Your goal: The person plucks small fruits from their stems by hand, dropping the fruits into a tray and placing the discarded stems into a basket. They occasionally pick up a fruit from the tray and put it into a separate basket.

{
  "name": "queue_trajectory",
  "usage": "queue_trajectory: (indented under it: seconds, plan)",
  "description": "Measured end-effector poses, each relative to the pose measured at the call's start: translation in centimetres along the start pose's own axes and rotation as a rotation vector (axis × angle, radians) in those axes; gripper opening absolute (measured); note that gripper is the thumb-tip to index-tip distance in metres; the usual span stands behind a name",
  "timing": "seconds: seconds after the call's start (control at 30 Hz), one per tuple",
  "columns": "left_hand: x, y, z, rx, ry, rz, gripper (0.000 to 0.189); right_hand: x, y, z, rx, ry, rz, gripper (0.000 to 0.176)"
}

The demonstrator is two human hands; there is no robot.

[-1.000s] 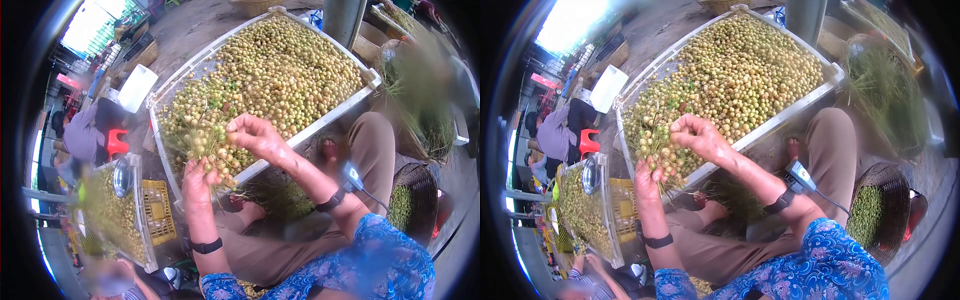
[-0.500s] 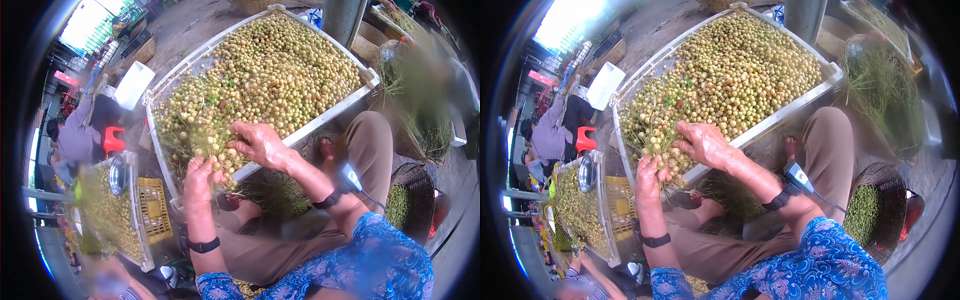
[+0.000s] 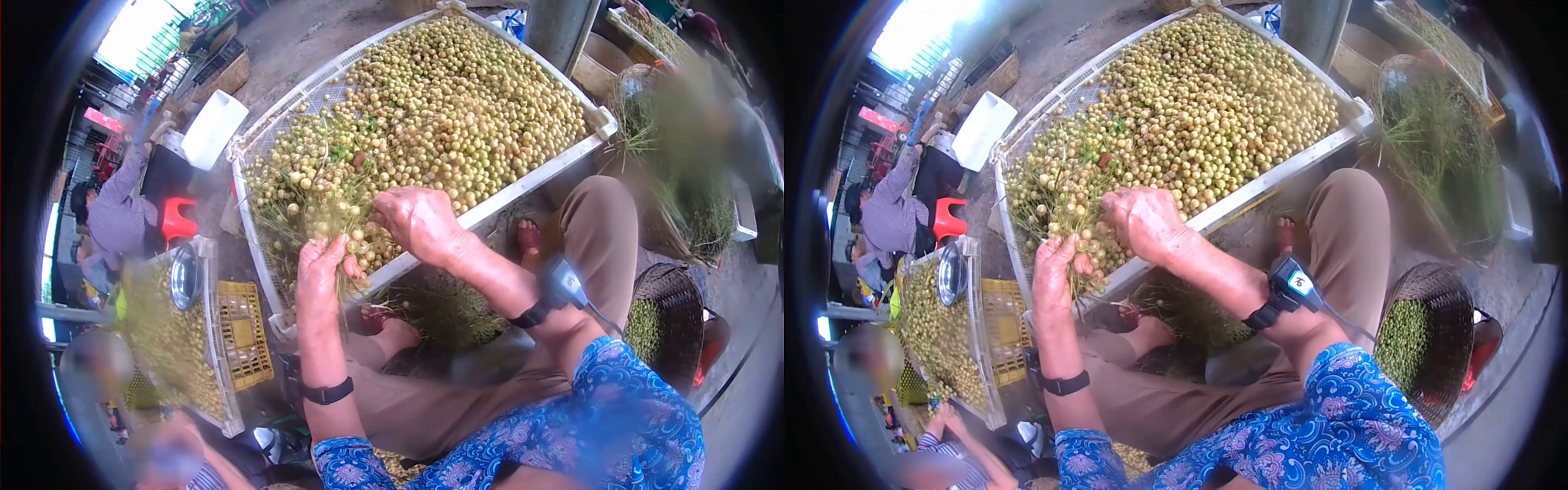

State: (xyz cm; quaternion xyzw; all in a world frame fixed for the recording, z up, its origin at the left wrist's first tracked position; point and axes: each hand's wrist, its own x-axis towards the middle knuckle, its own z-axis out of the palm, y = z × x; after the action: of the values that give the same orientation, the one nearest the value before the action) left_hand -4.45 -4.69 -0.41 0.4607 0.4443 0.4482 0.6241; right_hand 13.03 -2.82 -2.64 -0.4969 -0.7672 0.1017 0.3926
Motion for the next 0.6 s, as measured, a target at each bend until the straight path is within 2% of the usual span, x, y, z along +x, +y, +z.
queue_trajectory:
  seconds: [0.03, 0.07, 0.1, 0.17, 0.2, 0.23, 0.3, 0.4, 0.5, 0.6]
  plan:
    - [0.0, -0.1, -0.3, -0.072, 0.006, -0.014, 0.012, 0.3, 0.2, -0.2, 0.076, -0.067, 0.004, 0.014]
    - [0.1, -0.1, -0.6, -0.101, 0.021, -0.047, 0.011, 0.5, 0.6, -0.1, 0.302, 0.076, -0.05, 0.013]
    - [0.1, 0.0, -0.8, -0.104, 0.024, -0.047, 0.011, 0.7, 0.8, -0.3, 0.303, 0.072, -0.052, 0.013]
    - [0.1, -0.1, -1.1, -0.156, -0.038, -0.089, 0.012, 1.1, 0.6, -1.5, 1.094, -0.139, 0.632, 0.013]
    - [0.1, -0.1, -1.3, -0.175, -0.044, -0.096, 0.013, 0.7, 1.9, -0.8, 1.455, -0.134, 0.706, 0.012]
    - [0.0, 0.1, -1.2, -0.178, -0.041, -0.098, 0.013, 0.7, 1.9, -1.0, 1.664, -0.12, 0.669, 0.013]
    - [-0.1, 0.6, -0.9, -0.198, 0.047, -0.079, 0.014, -0.2, 1.6, -1.5, 1.61, -0.146, 0.78, 0.014]
    - [-0.1, 0.5, -0.9, -0.17, 0.029, -0.092, 0.013, -0.2, 0.2, -0.9, 1.342, -0.261, 0.726, 0.013]
    - [0.2, 0.0, -0.8, -0.096, 0.0, -0.137, 0.017, 0.1, 0.1, 0.3, 1.095, -0.222, 0.509, 0.019]
    - [0.1, 0.3, -0.5, -0.001, 0.055, -0.148, 0.021, 0.8, 0.4, 0.8, 0.776, -0.147, 0.412, 0.022]
